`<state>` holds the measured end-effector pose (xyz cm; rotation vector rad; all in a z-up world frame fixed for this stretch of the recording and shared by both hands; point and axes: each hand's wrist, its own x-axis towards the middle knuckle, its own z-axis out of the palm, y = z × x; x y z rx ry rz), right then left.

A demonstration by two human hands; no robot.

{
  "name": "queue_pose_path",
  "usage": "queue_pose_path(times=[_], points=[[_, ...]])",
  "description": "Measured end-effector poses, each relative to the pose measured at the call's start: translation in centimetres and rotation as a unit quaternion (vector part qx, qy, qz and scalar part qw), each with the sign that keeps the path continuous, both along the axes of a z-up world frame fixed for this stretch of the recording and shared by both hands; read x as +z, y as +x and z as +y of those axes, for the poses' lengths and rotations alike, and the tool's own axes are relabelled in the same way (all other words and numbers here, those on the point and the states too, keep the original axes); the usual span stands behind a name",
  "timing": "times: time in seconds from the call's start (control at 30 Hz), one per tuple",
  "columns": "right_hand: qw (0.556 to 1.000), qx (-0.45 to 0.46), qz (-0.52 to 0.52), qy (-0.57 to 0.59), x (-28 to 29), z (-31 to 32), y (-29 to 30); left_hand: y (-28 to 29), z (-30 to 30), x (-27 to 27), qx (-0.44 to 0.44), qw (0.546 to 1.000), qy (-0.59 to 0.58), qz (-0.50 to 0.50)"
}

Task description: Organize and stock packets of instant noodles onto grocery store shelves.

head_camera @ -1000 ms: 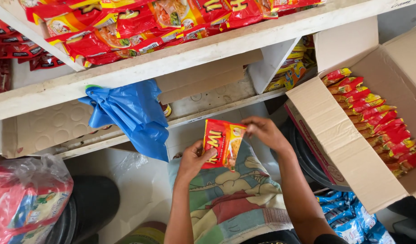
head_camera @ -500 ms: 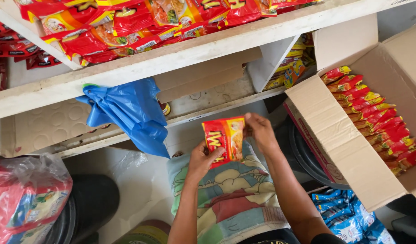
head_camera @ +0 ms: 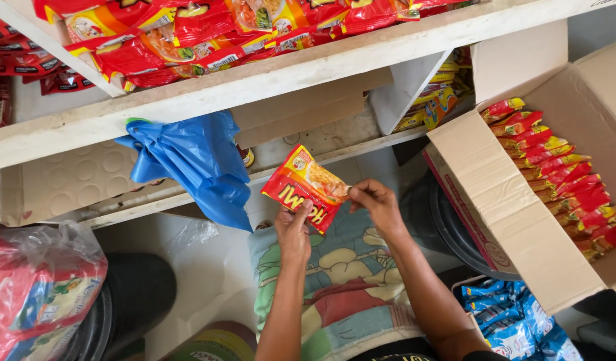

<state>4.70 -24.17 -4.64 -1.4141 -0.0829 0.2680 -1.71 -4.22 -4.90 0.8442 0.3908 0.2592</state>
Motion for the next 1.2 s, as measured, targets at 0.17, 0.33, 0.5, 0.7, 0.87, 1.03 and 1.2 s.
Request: queue_pose_path(times=[0.17, 0.33, 0.5, 0.7, 0.87, 1.03, 1.2], points=[[0.989, -0.037, 0.078, 0.120, 1.6, 2.1, -1.1, 0.8, -0.4, 1.9, 0.043, 0.995, -0.086, -0.019], [0.993, 0.082, 0.079, 0.026, -1.2, 3.4, -2.9, 0.8, -1.7, 2.4, 0.030, 0.997, -0.069, -0.035], [0.999, -0.006, -0.042, -0.029, 1.1, 4.9, -4.6, 0.6, -2.8, 3.8, 0.081, 0.986, -0.138, -0.052], [0.997, -0.046, -0.060, 0.008, 0.7, 4.6, -3.5, 0.8, -2.3, 2.5, 0.101, 0.984, -0.132, -0.061], [0.980, -0.151, -0.047, 0.117, 1.7, 5.9, -1.9, -0.2, -4.8, 2.8, 0.063, 0.991, -0.096, -0.070], [0.925, -0.300, -0.163, -0.165, -0.3, 5.1, -1.4, -0.6, -7.0, 3.0, 0.065, 0.986, -0.150, -0.027], [0.941, -0.266, -0.196, -0.072, -0.5, 4.2, -1.3, -0.6, -6.7, 0.9, 0.053, 0.991, -0.115, -0.036]])
